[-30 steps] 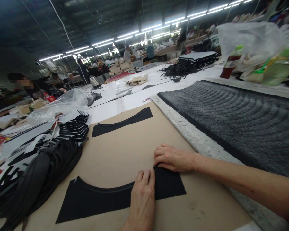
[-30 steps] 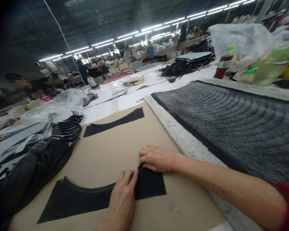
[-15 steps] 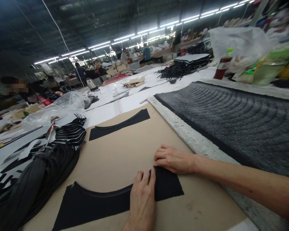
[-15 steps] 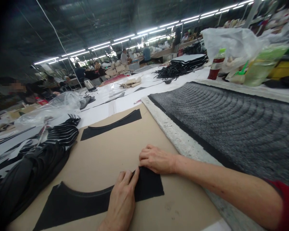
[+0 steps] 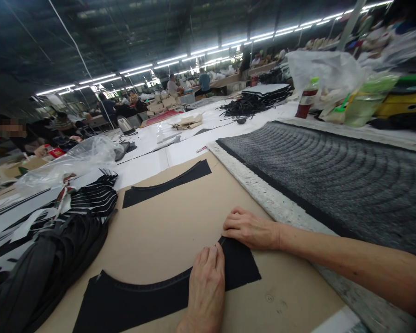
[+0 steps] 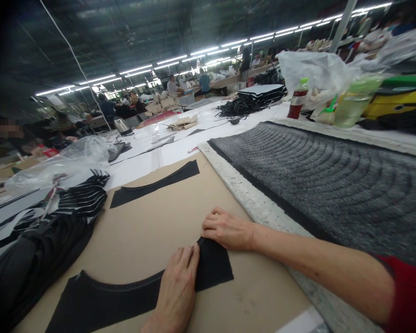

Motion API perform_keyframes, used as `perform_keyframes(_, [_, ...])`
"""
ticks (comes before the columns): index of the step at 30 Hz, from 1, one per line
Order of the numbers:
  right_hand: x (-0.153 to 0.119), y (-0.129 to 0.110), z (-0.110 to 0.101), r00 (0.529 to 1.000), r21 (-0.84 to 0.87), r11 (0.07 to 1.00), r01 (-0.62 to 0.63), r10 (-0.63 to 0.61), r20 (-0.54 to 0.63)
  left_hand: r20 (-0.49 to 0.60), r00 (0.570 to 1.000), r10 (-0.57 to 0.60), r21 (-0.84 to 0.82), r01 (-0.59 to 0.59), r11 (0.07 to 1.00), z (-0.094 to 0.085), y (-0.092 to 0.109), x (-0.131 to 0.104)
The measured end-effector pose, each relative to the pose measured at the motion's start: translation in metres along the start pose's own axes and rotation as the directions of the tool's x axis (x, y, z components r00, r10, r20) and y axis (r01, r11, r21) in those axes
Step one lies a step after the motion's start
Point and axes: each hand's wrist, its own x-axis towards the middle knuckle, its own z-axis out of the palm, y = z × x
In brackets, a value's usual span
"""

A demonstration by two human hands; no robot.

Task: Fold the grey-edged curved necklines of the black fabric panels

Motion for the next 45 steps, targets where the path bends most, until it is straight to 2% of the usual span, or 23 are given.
perform_keyframes(7, [-0.002,-0.001,-0.004,0.998,-0.026,0.998,-0.056,0.056,0.009,-0.020,1.000,0.001,0.001,-0.001,1.000,0.000,0.001,0.000])
perform_keyframes(12, [0.007,-0.021,-0.011,0.978,-0.051,0.977,-0.208,0.208,-0.020,-0.028,1.000,-0.001,-0.028,0.000,1.000,-0.002,0.001,0.002])
perform_keyframes(18, [0.018,-0.077,0.002,0.889,-0.016,0.889,-0.458,0.458,0.005,-0.098,0.995,-0.006,-0.052,0.001,0.999,0.001,0.002,0.000])
perform_keyframes(23, [0.015,-0.093,0.017,0.787,-0.120,0.778,-0.616,0.616,-0.043,-0.116,0.993,0.015,-0.073,-0.023,0.997,0.001,0.001,-0.001])
perform_keyframes(30, [0.015,-0.090,0.023,0.741,-0.206,0.713,-0.671,0.658,-0.136,-0.120,0.992,0.025,-0.078,-0.034,0.996,0.000,0.000,-0.002])
perform_keyframes(37, [0.016,-0.092,0.029,0.700,-0.275,0.650,-0.708,0.696,-0.157,-0.194,0.981,0.002,-0.005,-0.003,1.000,0.007,-0.001,-0.003])
perform_keyframes(45, [0.019,-0.092,0.032,0.691,-0.295,0.633,-0.716,0.701,-0.174,-0.181,0.983,0.006,-0.040,-0.013,0.999,0.010,-0.003,-0.003])
